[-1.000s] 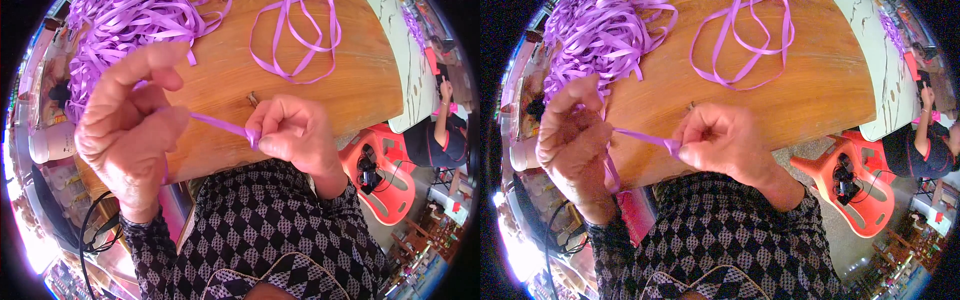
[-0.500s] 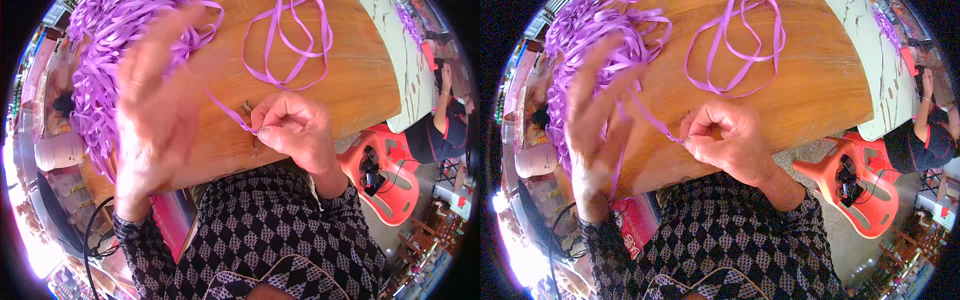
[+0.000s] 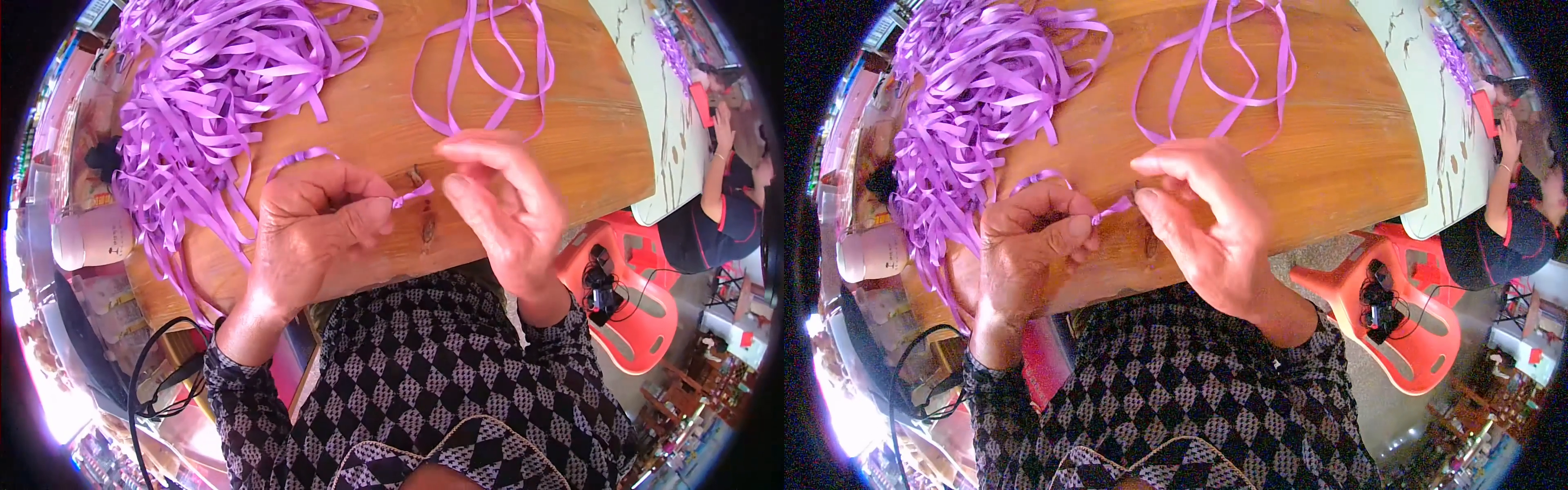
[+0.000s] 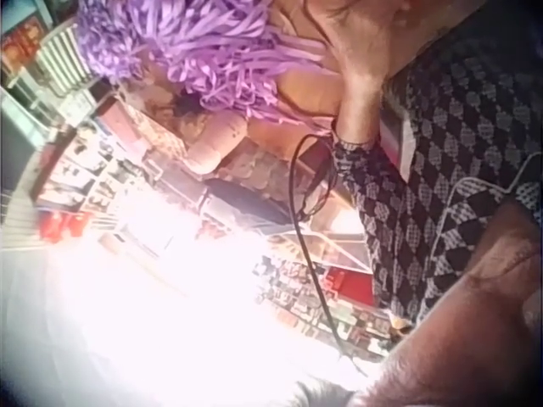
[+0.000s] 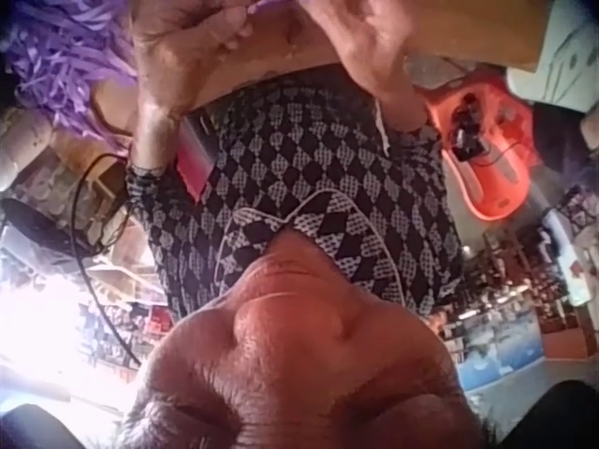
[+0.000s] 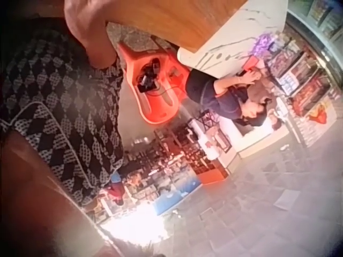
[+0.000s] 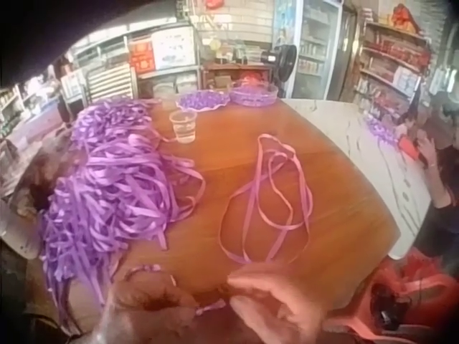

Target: The person pulls a purple ribbon from a pile and ties a series of knots along its length by hand before setting it aside and starting another.

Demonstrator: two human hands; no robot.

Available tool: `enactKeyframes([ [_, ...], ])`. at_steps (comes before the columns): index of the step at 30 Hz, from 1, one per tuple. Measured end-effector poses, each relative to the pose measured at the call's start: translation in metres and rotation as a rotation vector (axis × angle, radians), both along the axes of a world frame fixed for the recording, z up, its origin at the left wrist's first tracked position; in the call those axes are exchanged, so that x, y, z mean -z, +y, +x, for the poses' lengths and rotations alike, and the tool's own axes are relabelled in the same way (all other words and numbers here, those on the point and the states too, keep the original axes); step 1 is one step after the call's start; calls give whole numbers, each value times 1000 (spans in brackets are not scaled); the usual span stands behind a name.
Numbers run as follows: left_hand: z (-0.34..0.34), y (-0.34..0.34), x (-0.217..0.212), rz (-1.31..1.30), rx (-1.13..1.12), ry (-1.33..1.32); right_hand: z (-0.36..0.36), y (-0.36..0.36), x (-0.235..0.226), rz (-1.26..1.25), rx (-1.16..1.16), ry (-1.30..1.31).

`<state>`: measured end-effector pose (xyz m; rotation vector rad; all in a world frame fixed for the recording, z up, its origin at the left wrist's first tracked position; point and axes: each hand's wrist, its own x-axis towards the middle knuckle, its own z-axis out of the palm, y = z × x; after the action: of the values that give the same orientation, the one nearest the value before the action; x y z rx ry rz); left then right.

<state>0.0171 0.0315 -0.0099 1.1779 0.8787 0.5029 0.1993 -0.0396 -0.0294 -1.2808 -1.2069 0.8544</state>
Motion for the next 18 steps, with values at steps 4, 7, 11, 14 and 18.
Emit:
enactKeyframes([
  [4,-3,-1,-1,-178,-4,8,-2,1,-7,237,-36,-342],
  [7,-3,-2,1,-150,6,-27,-9,7,3,402,-98,-428],
  [11,-5,1,0,-213,10,-47,-11,7,1,376,-112,-373],
  [14,-4,0,0,-233,38,-58,-10,9,1,385,-165,-391],
  [18,4,-15,2,-86,-184,-110,-12,6,0,296,-177,-341],
])
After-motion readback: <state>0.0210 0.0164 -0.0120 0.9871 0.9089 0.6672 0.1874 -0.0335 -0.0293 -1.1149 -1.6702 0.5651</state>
